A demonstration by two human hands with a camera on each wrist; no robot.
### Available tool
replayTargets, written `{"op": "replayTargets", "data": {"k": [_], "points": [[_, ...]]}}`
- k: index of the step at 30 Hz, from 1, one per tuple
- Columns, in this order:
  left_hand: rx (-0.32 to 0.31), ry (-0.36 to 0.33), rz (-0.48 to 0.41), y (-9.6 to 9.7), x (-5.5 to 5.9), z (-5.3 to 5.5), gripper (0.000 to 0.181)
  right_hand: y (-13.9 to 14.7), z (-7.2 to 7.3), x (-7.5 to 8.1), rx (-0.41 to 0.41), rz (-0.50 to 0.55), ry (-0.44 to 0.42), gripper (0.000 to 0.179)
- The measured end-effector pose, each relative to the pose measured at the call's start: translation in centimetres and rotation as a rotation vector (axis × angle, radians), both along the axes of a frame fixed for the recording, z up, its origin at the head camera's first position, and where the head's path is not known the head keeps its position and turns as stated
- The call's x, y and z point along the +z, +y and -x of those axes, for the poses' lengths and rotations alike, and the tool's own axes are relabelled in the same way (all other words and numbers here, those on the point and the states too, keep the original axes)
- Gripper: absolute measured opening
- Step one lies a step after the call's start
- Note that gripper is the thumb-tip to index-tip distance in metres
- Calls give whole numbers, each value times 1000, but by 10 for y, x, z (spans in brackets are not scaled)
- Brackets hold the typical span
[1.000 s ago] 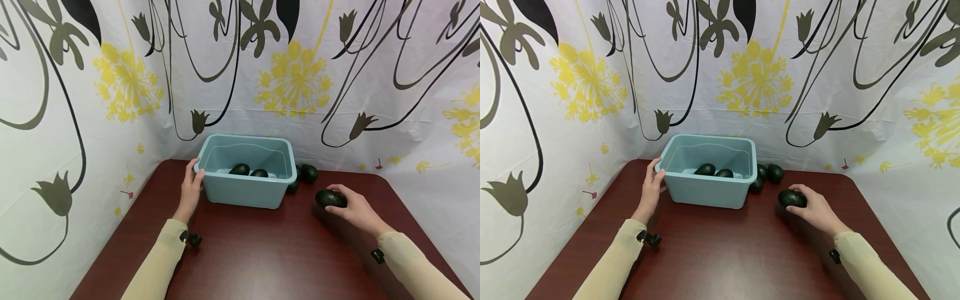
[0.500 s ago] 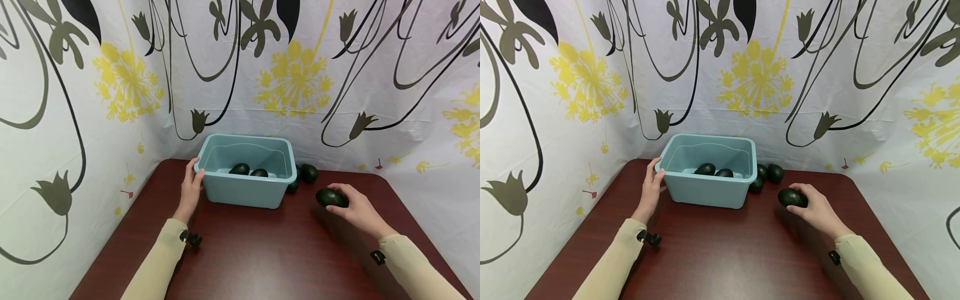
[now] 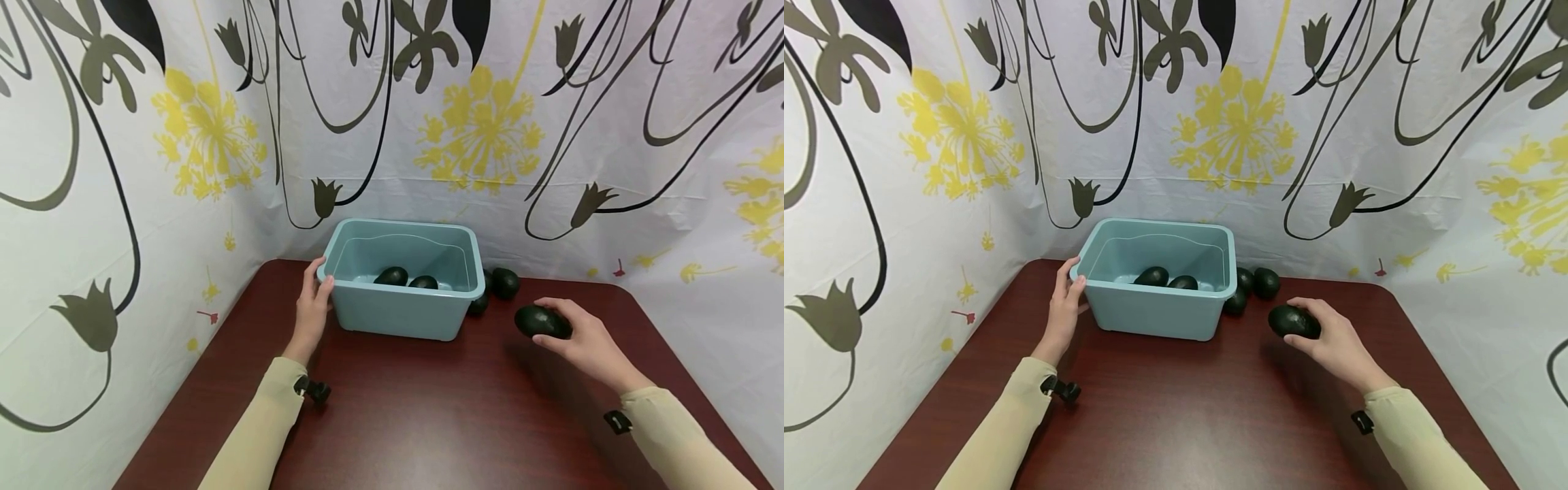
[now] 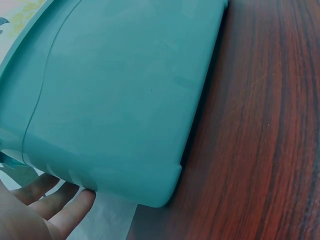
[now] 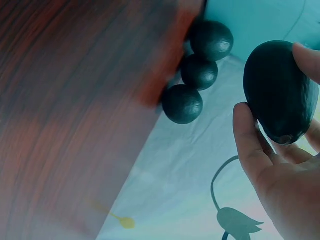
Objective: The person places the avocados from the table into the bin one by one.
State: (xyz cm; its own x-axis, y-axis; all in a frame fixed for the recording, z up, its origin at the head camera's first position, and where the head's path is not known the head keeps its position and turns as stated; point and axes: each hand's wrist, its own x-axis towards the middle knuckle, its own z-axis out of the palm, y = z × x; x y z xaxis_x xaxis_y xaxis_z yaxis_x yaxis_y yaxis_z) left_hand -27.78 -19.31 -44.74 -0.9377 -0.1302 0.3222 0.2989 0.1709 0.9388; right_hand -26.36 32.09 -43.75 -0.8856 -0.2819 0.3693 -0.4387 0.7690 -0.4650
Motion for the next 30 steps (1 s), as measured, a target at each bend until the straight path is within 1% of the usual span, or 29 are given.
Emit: {"op": "replayTargets", "data": {"k": [12,17,24,30], "points": [[-4,8,-7,0,0,1,54,-6,-7,9,-9,19,31,65],[2,4,-8,0,0,0,53,-10,-11,15,5,40,52,65],[20,16,-10,-7,-29,22,50,-15,-15,22,21,60,85,66],[40,29,-6,-5,-30,22,49,-17,-18,26,18,66,97,67]]}}
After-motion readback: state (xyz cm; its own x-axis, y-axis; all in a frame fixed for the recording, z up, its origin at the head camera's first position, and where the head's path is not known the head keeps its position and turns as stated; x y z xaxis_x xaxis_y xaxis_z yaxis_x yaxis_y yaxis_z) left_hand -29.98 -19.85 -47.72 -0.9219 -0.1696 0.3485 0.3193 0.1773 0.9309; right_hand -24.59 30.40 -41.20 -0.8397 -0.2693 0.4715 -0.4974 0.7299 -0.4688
